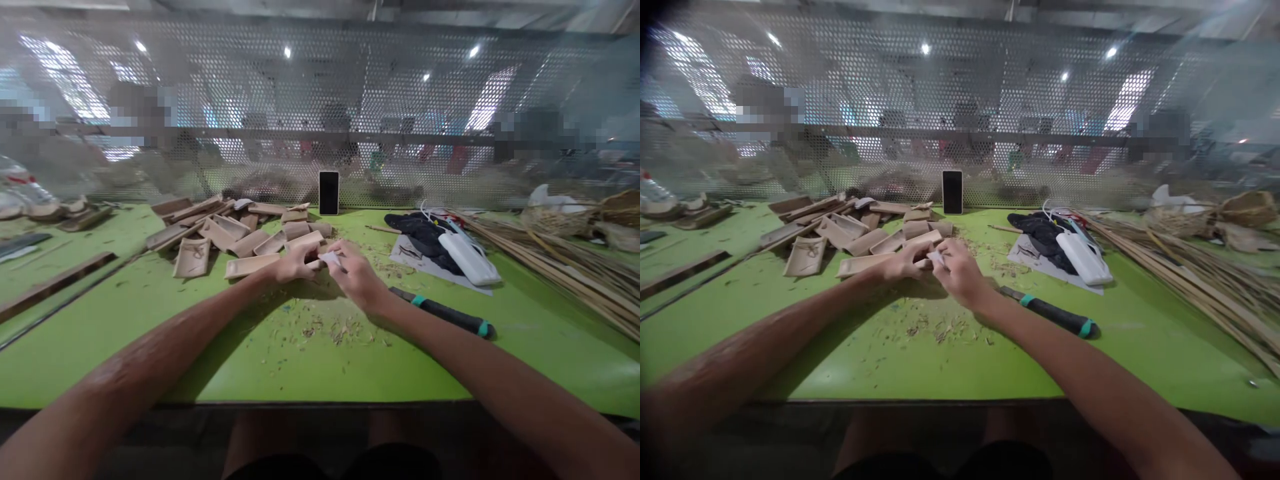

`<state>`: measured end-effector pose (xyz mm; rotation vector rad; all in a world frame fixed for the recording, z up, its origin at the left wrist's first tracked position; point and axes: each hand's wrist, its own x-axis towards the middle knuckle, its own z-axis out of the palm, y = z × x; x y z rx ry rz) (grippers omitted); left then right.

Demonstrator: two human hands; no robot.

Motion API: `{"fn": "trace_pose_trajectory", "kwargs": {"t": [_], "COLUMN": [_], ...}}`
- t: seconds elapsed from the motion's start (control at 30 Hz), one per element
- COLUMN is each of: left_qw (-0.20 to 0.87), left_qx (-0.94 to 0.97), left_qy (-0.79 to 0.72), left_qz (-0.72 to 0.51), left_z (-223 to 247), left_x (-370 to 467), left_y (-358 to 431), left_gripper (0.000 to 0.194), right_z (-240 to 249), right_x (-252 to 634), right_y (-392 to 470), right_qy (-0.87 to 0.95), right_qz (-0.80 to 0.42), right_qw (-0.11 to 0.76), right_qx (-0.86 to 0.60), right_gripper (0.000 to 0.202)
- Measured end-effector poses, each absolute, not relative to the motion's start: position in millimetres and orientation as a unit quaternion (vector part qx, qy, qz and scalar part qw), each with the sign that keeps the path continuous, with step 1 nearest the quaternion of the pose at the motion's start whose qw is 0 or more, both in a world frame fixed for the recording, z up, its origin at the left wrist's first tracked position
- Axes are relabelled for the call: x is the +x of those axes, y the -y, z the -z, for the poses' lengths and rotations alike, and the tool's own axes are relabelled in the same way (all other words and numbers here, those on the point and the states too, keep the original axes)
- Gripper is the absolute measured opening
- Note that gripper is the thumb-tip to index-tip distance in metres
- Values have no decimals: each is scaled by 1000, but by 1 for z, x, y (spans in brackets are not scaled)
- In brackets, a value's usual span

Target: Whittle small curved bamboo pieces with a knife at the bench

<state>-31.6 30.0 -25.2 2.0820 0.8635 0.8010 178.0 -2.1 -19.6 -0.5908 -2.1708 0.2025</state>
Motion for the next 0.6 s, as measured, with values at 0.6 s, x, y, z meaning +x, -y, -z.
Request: {"fn": "trace_pose_trajectory", "kwargs": {"t": [0.6], "left_qw": [396], "left_qx": [785], "left_qy": [-339], "left_qz": [-335], "left_z": [21], "left_x": [-26], "left_y": [-24], "left_gripper": [36], "right_z": [18], "right_x": [177], "right_y": [1], "right_qy": [870], "right_qz": [-119], "right_qw": [411], "right_qx": [-243], "right_gripper": [33]}}
